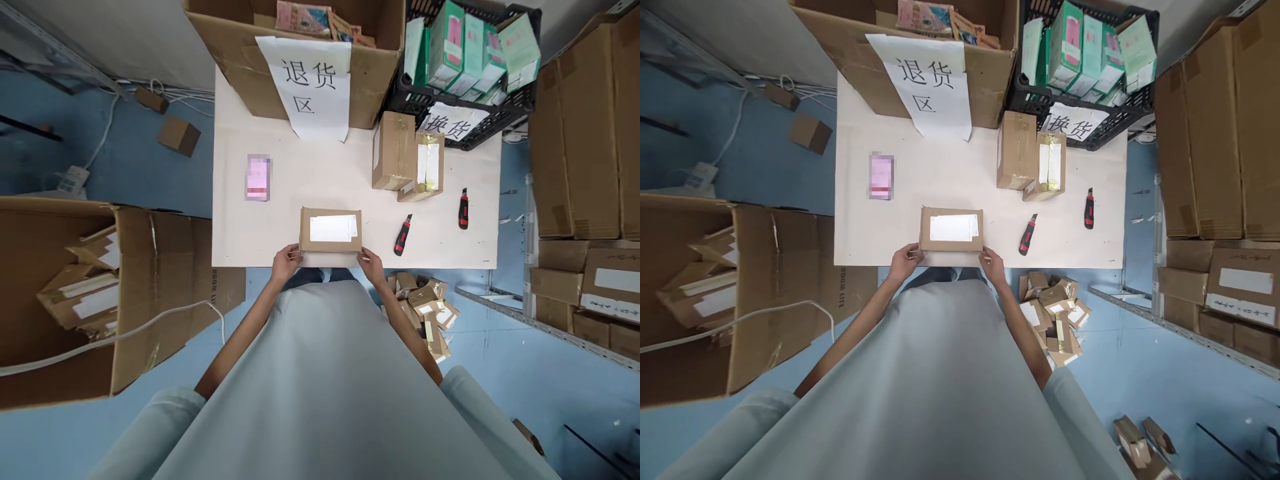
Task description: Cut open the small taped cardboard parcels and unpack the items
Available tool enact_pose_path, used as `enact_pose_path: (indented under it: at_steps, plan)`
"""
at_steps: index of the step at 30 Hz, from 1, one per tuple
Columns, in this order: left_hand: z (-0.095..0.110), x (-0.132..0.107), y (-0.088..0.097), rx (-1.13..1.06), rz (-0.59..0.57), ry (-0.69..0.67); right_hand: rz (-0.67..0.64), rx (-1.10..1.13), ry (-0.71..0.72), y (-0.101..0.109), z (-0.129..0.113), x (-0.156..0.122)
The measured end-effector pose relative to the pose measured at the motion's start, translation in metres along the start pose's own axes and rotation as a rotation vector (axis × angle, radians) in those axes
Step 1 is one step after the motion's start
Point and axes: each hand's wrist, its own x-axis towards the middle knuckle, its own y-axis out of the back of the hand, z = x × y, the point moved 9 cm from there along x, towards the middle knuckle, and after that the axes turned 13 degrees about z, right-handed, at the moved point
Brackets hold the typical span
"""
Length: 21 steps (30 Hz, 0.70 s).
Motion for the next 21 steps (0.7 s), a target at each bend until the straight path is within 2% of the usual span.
enact_pose_path:
  at_steps: [6,10,13,15,18,21]
  plan:
    - [0.032,-0.006,0.004,-0.107,0.126,-0.087,0.005,0.008,0.148,0.023,-0.031,0.038]
    - [0.059,-0.012,0.012,-0.089,0.195,-0.172,0.038,0.042,0.268,0.038,-0.062,0.051]
    - [0.072,-0.016,0.011,-0.106,0.209,-0.221,0.066,0.040,0.307,0.046,-0.076,0.059]
    - [0.073,-0.016,0.009,-0.113,0.232,-0.221,0.049,0.016,0.272,0.045,-0.074,0.063]
    - [0.062,-0.014,0.009,-0.111,0.279,-0.171,-0.023,-0.012,0.183,0.036,-0.065,0.065]
    - [0.051,-0.012,0.008,-0.151,0.257,-0.132,-0.015,0.015,0.185,0.032,-0.063,0.061]
